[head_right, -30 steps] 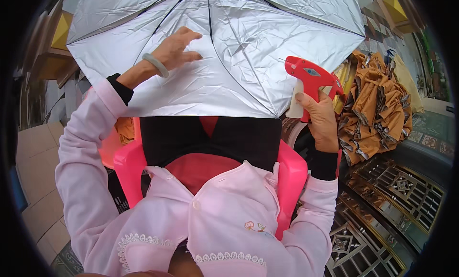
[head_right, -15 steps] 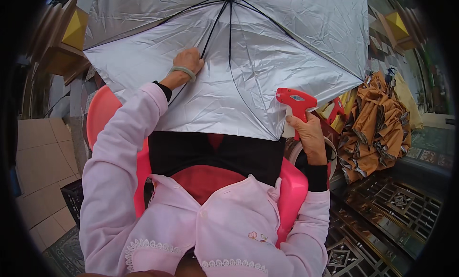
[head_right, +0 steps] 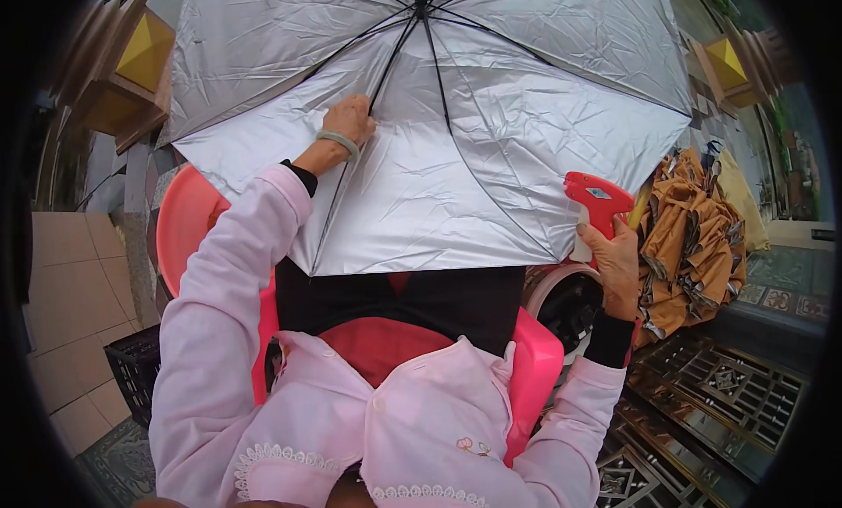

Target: Assembling an umbrella using a glue gun to bond components.

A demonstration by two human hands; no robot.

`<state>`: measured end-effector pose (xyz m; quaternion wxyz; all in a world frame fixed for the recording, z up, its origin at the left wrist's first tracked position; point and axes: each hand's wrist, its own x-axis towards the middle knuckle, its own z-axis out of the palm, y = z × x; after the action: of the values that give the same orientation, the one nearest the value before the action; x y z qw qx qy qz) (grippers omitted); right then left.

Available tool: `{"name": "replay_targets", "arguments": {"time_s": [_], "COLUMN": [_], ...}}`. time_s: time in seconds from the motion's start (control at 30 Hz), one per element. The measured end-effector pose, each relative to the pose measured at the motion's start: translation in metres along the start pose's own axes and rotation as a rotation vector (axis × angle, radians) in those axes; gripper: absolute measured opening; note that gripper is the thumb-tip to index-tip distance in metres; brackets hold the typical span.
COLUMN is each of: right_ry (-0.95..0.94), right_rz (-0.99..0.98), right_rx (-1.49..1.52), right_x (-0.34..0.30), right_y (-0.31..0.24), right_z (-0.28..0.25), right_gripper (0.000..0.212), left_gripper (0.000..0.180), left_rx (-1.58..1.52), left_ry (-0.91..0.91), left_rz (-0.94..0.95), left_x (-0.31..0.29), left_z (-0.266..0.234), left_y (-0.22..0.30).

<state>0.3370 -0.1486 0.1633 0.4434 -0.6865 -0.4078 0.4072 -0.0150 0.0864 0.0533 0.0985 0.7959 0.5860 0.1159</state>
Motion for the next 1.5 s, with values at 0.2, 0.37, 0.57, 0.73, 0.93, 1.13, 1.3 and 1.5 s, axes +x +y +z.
{"name": "replay_targets", "arguments": {"time_s": [0.2, 0.37, 0.57, 0.73, 0.93, 1.13, 1.3, 1.5], "right_ry": [0.087, -0.046, 0.668, -0.138, -0.169, 0.137, 0.076, -0.335], "right_rz": [0.118, 0.060, -0.318, -0.255, 0.204, -0.019, -0.122, 0.041], "right_rx": [0.123, -0.125, -0.286, 0.683, 0.835, 0.815, 0.732, 0.700], "right_x": [-0.011, -0.008, -0.005, 0.035, 0.119, 0.161, 0.175, 0.148], "right_y": [-0.023, -0.028, -0.058, -0.106, -0.058, -0.005, -0.014, -0.028], "right_z": [0.006, 0.012, -0.001, 0.083, 0.220, 0.237, 0.183, 0.191], "right_gripper": [0.040, 0.035, 0.031, 0.032, 0.029, 0.029, 0.027, 0.025], "left_gripper": [0.023, 0.024, 0.021, 0.018, 0.017, 0.015, 0.015, 0.018], "left_rx": [-0.208, -0.274, -0.268, -0.186, -0.231, -0.235, -0.252, -0.143], "left_ry": [-0.006, 0.035, 0.222, 0.235, 0.249, 0.241, 0.225, 0.090], "left_rz": [0.029, -0.024, 0.082, 0.093, 0.147, 0.120, 0.120, 0.158], "left_x": [-0.007, -0.020, -0.009, 0.000, -0.003, -0.006, -0.007, 0.004], "left_z": [0.007, 0.009, 0.018, 0.033, 0.024, 0.020, 0.013, -0.013], "left_y": [0.001, 0.019, 0.006, 0.004, 0.021, 0.016, 0.015, 0.022]}}
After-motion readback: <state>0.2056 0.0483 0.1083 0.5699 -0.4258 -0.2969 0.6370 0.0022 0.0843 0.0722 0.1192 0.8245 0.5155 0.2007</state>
